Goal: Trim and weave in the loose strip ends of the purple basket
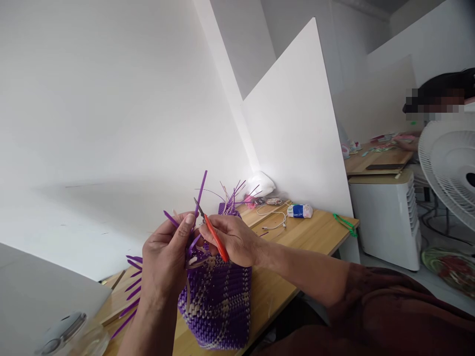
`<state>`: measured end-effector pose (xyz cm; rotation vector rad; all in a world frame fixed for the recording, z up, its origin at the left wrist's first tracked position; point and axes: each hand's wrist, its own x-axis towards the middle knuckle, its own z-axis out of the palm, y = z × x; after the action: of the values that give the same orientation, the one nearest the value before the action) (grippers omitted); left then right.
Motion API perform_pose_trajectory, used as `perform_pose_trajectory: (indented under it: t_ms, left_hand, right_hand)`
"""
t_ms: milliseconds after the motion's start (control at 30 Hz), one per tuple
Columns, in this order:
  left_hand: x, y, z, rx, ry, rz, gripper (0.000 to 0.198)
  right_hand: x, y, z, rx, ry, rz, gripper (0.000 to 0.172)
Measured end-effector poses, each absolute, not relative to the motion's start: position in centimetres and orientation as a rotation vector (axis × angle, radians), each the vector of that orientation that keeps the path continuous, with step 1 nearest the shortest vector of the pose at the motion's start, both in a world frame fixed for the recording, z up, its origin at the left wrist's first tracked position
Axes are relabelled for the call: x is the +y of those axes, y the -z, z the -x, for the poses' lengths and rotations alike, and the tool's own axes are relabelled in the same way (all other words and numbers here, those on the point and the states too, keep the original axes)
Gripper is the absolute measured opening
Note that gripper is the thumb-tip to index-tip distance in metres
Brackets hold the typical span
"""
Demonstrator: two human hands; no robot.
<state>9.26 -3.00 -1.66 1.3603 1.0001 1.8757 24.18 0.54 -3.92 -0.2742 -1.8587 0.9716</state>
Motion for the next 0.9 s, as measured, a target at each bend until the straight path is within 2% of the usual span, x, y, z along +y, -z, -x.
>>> perform_pose_trajectory:
  t_ms: [267,900]
  left_hand:
    - [-3.3,1.4,-9.9,0.979,-1.875,-1.31,0.028]
    - [-3.6,1.9,-10.4,0.94,-1.848,-1.279,0.028]
  right_hand:
    - [0.7,5.1,-22.9,-1.799,-0.979,0.224,0.035]
    - [0.2,6.4,-22.1,-1.665,-0.931,0.237,0.029]
